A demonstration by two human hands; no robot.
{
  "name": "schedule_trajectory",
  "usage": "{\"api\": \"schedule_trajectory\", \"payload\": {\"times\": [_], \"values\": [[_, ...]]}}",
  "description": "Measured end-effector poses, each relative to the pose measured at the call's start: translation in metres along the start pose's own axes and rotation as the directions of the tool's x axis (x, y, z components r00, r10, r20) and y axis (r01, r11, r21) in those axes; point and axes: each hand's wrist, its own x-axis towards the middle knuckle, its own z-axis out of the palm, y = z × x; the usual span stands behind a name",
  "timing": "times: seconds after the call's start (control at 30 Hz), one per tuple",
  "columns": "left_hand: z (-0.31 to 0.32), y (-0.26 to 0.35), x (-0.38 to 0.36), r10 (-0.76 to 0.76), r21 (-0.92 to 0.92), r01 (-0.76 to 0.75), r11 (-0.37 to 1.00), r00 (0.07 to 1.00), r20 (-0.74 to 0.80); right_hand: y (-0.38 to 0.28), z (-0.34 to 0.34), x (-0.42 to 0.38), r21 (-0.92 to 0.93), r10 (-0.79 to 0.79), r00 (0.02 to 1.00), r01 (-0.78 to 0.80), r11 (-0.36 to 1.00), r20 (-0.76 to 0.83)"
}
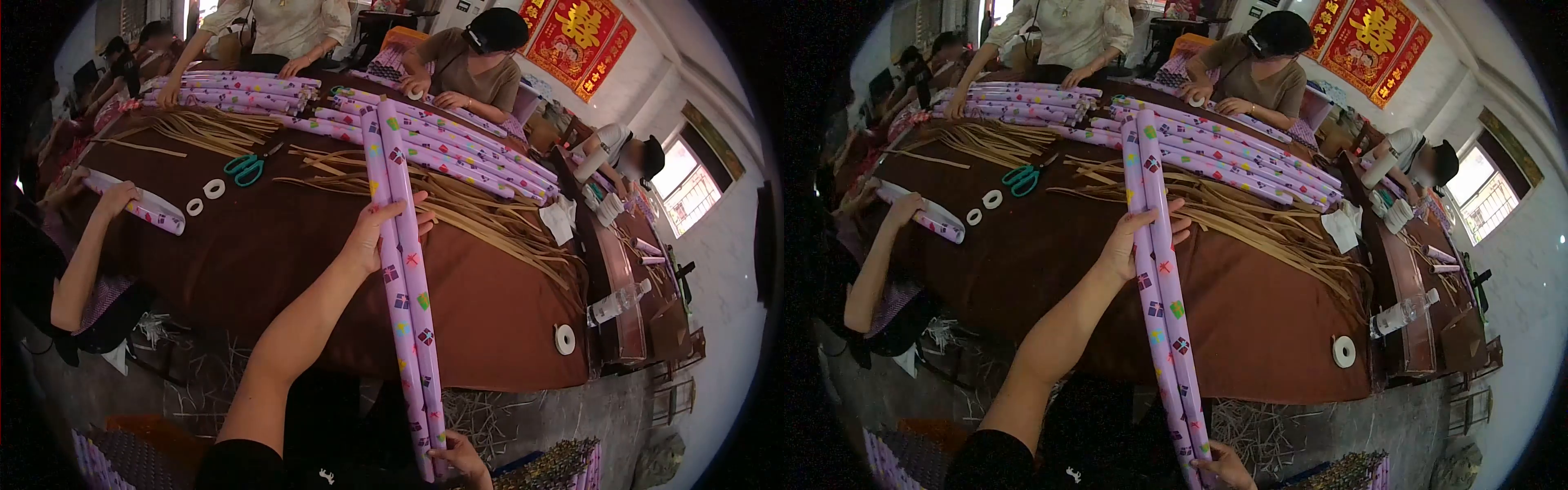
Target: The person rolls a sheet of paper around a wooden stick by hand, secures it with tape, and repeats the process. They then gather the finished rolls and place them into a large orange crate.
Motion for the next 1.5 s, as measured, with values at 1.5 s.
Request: {"api": "schedule_trajectory", "payload": {"times": [1.5], "values": [[0.005,0.002,-0.007,-0.048,-0.047,0.076,0.996,0.898,0.438,0.003,0.022,0.013,0.327,-0.198,0.939,0.099,0.94,0.283]]}}
